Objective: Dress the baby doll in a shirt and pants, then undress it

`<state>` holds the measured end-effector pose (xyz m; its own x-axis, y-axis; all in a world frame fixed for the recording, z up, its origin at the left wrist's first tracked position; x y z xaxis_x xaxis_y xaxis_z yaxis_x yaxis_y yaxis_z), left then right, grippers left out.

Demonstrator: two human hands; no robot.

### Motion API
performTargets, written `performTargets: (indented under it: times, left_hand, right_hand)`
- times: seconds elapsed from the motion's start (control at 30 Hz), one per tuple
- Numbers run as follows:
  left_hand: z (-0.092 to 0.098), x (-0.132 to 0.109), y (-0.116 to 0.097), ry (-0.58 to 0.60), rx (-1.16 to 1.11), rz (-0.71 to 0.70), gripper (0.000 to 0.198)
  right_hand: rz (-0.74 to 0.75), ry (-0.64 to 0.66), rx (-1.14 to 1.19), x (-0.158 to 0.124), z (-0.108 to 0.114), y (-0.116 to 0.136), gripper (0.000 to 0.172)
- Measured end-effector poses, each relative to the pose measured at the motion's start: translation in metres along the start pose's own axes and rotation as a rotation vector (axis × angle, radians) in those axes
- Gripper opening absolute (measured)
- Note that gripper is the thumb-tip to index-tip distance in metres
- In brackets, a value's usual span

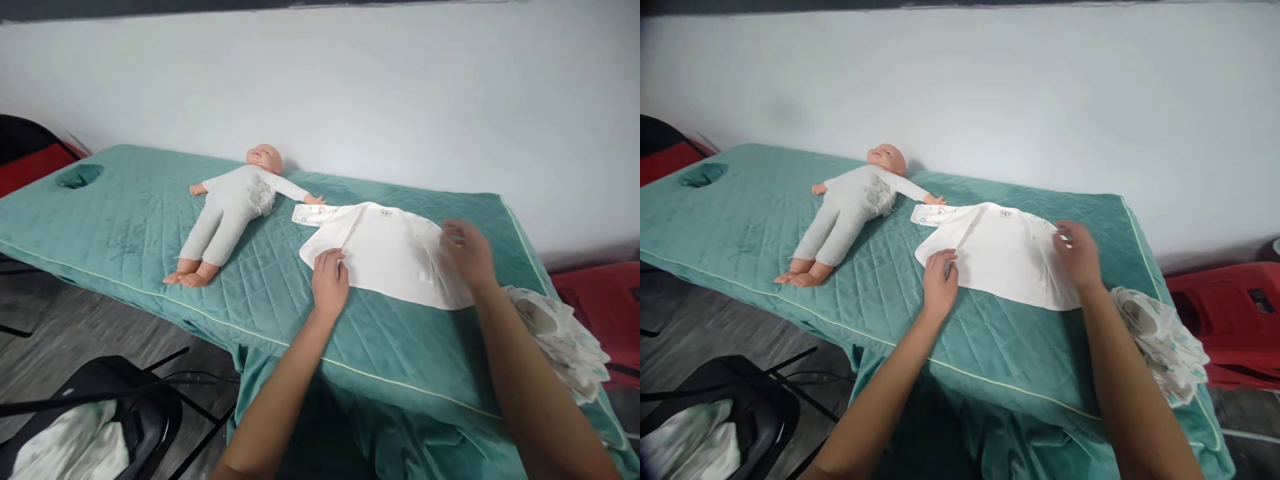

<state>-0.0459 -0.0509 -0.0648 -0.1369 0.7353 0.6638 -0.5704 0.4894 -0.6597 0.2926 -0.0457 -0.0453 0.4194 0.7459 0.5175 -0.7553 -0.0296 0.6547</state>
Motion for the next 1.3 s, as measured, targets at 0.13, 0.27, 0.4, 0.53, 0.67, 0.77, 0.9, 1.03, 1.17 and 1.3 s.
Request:
performTargets:
  times: [0.13, 0.27, 0.4, 0.53, 0.67, 0.77, 0.9, 1.03, 1.17, 1.3]
  left_hand:
    - [-0.001, 0.000, 0.000, 0.020, 0.003, -0.014, 0.023]
    - [-0.002, 0.000, 0.001, 0.043, 0.012, -0.015, 0.022]
    - [-0.003, 0.001, 0.001, 0.057, 0.023, 0.000, 0.022]
    - [-0.004, 0.001, 0.002, 0.066, 0.034, 0.023, 0.022]
    - [-0.004, 0.001, 0.004, 0.062, 0.027, 0.034, 0.021]
    - [-0.004, 0.001, 0.006, 0.071, 0.030, 0.055, 0.022]
    - [-0.004, 0.001, 0.006, 0.082, 0.033, 0.074, 0.023]
    - [-0.004, 0.000, 0.006, 0.095, 0.028, 0.090, 0.022]
    - [-0.005, 0.000, 0.007, 0.094, 0.020, 0.089, 0.022]
    - [-0.004, 0.001, 0.005, 0.082, 0.035, 0.060, 0.023]
  right_hand:
    - [-0.206, 0.111, -0.389, 0.003, 0.031, -0.067, 0.033]
    - [-0.214, 0.242, -0.407, 0.001, 0.025, -0.079, 0.031]
    - [-0.235, -0.125, -0.469, 0.017, 0.053, -0.075, 0.024]
    - [-0.028, -0.327, -0.426, 0.016, 0.057, -0.048, 0.030]
    - [0.183, -0.027, -0.274, -0.008, 0.010, -0.005, 0.036]
    - [0.242, 0.144, -0.376, -0.023, -0.019, 0.019, 0.039]
    - [0.227, 0.105, -0.472, -0.010, -0.027, 0.027, 0.029]
    - [-0.066, 0.076, -0.339, 0.014, -0.026, -0.006, 0.031]
    - [-0.240, -0.039, -0.294, 0.024, -0.013, -0.037, 0.033]
    - [-0.060, -0.136, -0.301, 0.025, 0.001, -0.022, 0.035]
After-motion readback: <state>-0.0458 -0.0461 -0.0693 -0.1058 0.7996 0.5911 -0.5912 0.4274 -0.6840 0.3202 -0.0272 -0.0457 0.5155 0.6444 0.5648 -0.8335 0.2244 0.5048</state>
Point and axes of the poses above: each hand's wrist, its own x-axis towards the middle knuckle, its own z-axis out of the back of the hand, y = z × x, the point moved 8 cm from there along x, towards the middle knuckle, and after that the axes turned 11 degrees about -y, right-handed, at the moved point
